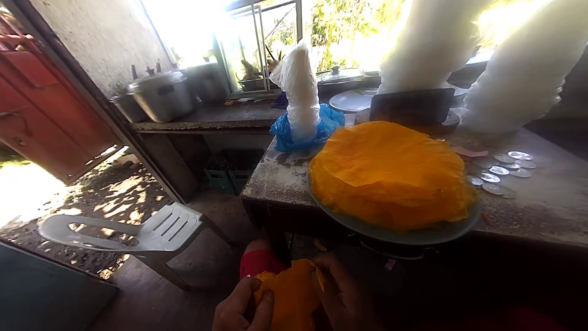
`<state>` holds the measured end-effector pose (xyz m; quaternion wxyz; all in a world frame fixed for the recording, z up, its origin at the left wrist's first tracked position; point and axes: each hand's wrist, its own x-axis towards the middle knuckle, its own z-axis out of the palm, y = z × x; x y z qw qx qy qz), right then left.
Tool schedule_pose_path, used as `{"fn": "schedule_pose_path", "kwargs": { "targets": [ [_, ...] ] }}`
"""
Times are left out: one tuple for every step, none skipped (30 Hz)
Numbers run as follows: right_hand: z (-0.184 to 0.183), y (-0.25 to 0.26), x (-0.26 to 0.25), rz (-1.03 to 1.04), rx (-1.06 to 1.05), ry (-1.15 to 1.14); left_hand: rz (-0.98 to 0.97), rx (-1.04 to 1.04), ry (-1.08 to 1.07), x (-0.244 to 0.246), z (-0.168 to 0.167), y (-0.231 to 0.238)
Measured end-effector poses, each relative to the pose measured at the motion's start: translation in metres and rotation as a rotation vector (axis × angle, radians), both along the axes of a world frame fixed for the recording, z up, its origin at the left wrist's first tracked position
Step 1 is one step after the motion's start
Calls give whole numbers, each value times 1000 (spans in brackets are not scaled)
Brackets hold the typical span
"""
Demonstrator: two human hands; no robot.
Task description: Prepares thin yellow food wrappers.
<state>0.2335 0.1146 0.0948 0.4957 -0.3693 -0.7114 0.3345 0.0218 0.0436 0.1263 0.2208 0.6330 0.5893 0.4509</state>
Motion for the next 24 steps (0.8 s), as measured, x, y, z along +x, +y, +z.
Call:
{"fn": "schedule_pose_path", "kwargs": {
  "targets": [
    [2,0,0,38,-25,23,-26,-2,-42,1,0,1],
    [6,-2,-1,59,-55,34,-51,-15,-77,3,0,2],
    [11,-5,-2,65,-78,29,-73,-38,-108,7,0,4],
    [14,-8,-3,55,-83,19,-92,-61,-133,10,0,6],
    [15,-11,-5,35,-63,3,-106,-74,-154,14,-1,8],
    [14,-13,-6,18,-26,-11,-121,-70,-173,17,-3,10],
    [13,-14,-6,1,15,-33,-131,-54,-186,20,-6,12],
    [11,-14,-5,-24,59,-62,-139,-26,-192,22,-8,13],
    [10,-13,-3,-61,95,-91,-144,-1,-185,22,-9,13],
    [8,-12,-1,-102,116,-113,-145,21,-175,21,-9,12],
    [6,-9,3,-142,123,-130,-139,32,-164,18,-9,11],
    [4,-7,7,-178,119,-138,-124,37,-156,15,-10,9],
    [1,-4,11,-213,113,-137,-103,40,-158,11,-10,7],
    [-2,-1,16,-250,102,-132,-83,41,-177,7,-11,4],
    [-5,2,20,-288,86,-117,-64,39,-212,3,-12,1],
    [-8,4,23,-329,65,-99,-45,38,-248,-2,-13,-2],
    [-9,5,27,-363,40,-81,-25,44,-282,-7,-15,-5],
    [-11,7,31,-393,16,-64,-10,53,-306,-12,-16,-7],
    [-14,9,35,-418,2,-47,4,66,-321,-17,-16,-10],
    [-16,9,39,-426,-12,-40,14,84,-331,-22,-17,-12],
    [-15,8,42,-428,-30,-37,20,110,-337,-26,-17,-13],
    [-14,6,45,-430,-44,-35,26,140,-345,-29,-16,-14],
    [-13,3,47,-440,-51,-29,38,168,-352,-32,-14,-16],
    [-12,0,49,-458,-49,-22,54,193,-360,-36,-10,-18]
  ]
}}
